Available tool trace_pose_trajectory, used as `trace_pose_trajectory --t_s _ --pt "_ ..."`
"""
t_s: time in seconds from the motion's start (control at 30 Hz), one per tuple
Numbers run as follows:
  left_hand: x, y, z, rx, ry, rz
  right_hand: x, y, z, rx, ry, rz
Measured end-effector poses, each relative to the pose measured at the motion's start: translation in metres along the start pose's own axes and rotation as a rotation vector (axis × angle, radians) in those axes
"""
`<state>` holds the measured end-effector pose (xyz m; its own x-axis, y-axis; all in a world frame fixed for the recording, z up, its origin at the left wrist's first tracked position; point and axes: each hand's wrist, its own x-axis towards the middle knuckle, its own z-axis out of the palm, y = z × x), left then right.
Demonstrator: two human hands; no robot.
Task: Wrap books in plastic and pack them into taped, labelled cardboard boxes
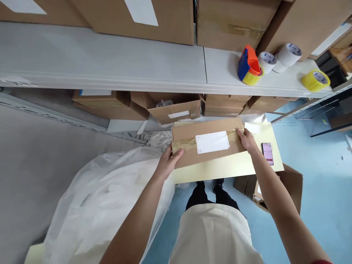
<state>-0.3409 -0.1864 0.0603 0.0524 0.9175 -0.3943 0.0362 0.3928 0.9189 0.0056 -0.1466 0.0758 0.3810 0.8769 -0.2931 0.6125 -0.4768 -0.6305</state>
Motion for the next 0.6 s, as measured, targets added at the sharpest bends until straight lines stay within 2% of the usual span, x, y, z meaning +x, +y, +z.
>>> trace_pose_trajectory --t_s 0.17,0.27,0.33,0.4,0.47,0.6 --pt "0.002 0.005 0.006 0.050 0.044 -0.028 -0.027 0.020 -0.001 0.127 -0.011 -0.036" --pt "0.002 0.015 0.019 0.080 0.101 -0.043 -0.044 0.034 -0.008 0.157 -0.052 -0.002" --pt "-0.002 0.025 0.033 0.121 0.124 -0.048 -0.060 0.048 -0.022 0.165 -0.075 0.012" --pt "-0.009 0.038 0.054 0.185 0.100 -0.040 -0.081 0.067 -0.044 0.185 -0.083 0.001" --pt "-0.021 0.054 0.083 0.257 0.026 -0.039 -0.107 0.092 -0.074 0.207 -0.064 -0.016" --pt "-0.050 0.079 0.164 0.364 -0.134 -0.052 -0.160 0.156 -0.144 0.221 0.032 0.021"
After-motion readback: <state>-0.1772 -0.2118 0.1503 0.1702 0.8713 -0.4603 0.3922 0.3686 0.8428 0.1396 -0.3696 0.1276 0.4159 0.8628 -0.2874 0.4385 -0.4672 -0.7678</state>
